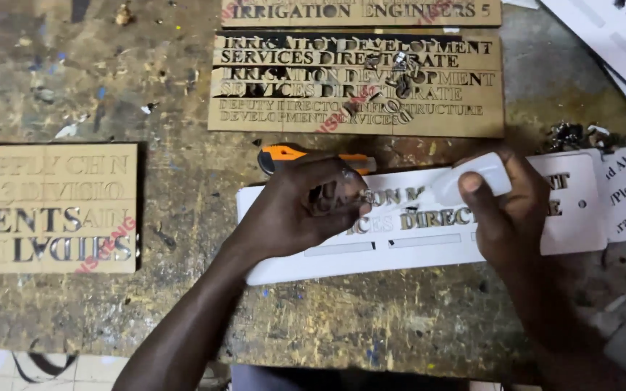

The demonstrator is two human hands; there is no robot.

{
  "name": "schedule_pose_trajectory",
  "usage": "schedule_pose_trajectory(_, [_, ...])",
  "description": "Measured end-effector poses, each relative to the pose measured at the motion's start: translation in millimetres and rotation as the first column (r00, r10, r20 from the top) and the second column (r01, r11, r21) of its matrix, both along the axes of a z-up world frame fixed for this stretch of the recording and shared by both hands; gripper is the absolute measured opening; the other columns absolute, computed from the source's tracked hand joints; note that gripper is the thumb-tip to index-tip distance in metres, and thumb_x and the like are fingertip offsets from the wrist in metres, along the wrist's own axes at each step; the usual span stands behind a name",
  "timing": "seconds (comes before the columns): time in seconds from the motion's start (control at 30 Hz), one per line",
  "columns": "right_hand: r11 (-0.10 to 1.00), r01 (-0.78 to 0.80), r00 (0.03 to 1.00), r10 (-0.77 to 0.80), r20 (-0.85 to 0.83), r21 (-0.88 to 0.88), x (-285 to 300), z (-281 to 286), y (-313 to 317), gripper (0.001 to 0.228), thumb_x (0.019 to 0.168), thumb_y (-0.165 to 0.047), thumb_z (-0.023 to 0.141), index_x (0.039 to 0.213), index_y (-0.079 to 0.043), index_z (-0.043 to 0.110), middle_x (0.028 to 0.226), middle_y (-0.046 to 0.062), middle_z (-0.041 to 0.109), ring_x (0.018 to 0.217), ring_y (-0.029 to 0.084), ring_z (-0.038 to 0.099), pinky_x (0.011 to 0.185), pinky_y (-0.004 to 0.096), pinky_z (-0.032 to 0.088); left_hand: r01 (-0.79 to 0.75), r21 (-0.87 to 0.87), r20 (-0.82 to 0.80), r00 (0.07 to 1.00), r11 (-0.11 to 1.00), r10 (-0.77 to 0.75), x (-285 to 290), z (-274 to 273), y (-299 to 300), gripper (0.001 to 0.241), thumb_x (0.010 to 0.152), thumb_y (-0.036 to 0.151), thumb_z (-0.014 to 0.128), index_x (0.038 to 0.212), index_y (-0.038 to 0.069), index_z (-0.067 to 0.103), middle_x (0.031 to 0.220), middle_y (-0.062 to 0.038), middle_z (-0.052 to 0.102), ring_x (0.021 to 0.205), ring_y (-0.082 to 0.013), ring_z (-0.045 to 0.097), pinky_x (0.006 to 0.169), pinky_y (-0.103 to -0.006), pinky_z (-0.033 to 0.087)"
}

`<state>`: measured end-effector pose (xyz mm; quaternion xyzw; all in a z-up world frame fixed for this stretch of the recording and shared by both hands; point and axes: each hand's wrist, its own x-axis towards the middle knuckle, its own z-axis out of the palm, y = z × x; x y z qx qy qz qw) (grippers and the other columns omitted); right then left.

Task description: Applying glue to laser-cut letters and placing them onto a sign board for assembly.

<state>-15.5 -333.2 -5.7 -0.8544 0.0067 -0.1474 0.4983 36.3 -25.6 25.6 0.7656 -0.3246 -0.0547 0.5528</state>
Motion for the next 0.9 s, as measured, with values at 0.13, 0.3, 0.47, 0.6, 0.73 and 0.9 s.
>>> schedule_pose_trajectory(0.13, [1.0, -0.011, 0.998, 0.012, -0.059, 0.022, -1.0, 1.8, 6.1, 0.038, 0.11, -0.045, 0.066, 0.113, -0.007, 0.07, 0.091, 0.001, 0.07, 0.084, 0.016, 0.064, 0.08, 0.033, 0.048, -0.051, 0.074, 0.06, 0.997, 0.996, 0.047, 3.2, -6.3, 0.9, 0.031, 0.101, 0.031, 0.085, 0.119, 0.007, 0.078, 0.116, -0.01, 0.084, 0.108, -0.03, 0.081, 0.088, -0.0423, 0.062])
schedule_pose_trajectory(0.3, [0.999, -0.015, 1.0, 0.015, -0.018, -0.04, -2.2, -2.6, 3.2, 0.041, 0.11, -0.045, 0.064, 0.111, -0.004, 0.069, 0.095, 0.005, 0.071, 0.088, 0.021, 0.066, 0.083, 0.036, 0.05, -0.032, 0.069, 0.101, 0.995, 0.997, 0.025, 4.9, -7.5, -1.3, 0.031, 0.104, 0.022, 0.083, 0.127, 0.003, 0.077, 0.131, -0.018, 0.081, 0.116, -0.0388, 0.081, 0.09, -0.045, 0.063])
schedule_pose_trajectory(0.47, [0.998, 0.011, 0.999, -0.013, -0.041, -0.057, -4.0, -2.5, 3.3, 0.041, 0.11, -0.045, 0.064, 0.11, -0.004, 0.068, 0.093, 0.004, 0.069, 0.085, 0.019, 0.063, 0.081, 0.035, 0.049, -0.03, 0.074, 0.132, 0.991, 0.997, 0.02, 5.7, -9.9, -1.8, 0.033, 0.106, 0.024, 0.081, 0.128, 0.0, 0.076, 0.128, -0.018, 0.082, 0.116, -0.0392, 0.08, 0.092, -0.0469, 0.062])
schedule_pose_trajectory(0.6, [0.996, 0.009, 1.0, -0.011, -0.018, -0.089, -3.8, -1.7, 3.7, 0.046, 0.112, -0.048, 0.063, 0.112, -0.002, 0.068, 0.098, 0.006, 0.069, 0.091, 0.02, 0.063, 0.087, 0.036, 0.049, -0.026, 0.096, 0.141, 0.99, 0.995, 0.012, 7.2, -12.6, -1.1, 0.04, 0.108, 0.028, 0.077, 0.136, -0.001, 0.075, 0.138, -0.022, 0.079, 0.125, -0.044, 0.077, 0.099, -0.0519, 0.062])
schedule_pose_trajectory(0.73, [0.996, -0.02, 1.0, 0.02, 0.003, -0.093, -3.1, 2.7, 7.0, 0.05, 0.112, -0.05, 0.06, 0.114, -0.001, 0.067, 0.103, 0.009, 0.07, 0.098, 0.024, 0.065, 0.093, 0.039, 0.051, -0.024, 0.091, 0.137, 0.99, 0.996, 0.011, 6.8, -14.1, -1.1, 0.033, 0.108, 0.023, 0.078, 0.132, 0.0, 0.076, 0.141, -0.021, 0.076, 0.125, -0.0441, 0.079, 0.094, -0.0496, 0.062])
schedule_pose_trajectory(0.9, [0.998, -0.006, 1.0, 0.005, -0.023, -0.058, -3.3, 2.7, 7.3, 0.046, 0.11, -0.047, 0.063, 0.113, -0.002, 0.068, 0.099, 0.007, 0.071, 0.091, 0.021, 0.066, 0.087, 0.036, 0.05, -0.018, 0.13, 0.16, 0.987, 0.991, -0.003, 8.1, -13.7, -1.5, 0.035, 0.108, 0.027, 0.077, 0.129, -0.001, 0.075, 0.135, -0.02, 0.079, 0.119, -0.0436, 0.079, 0.09, -0.0497, 0.061])
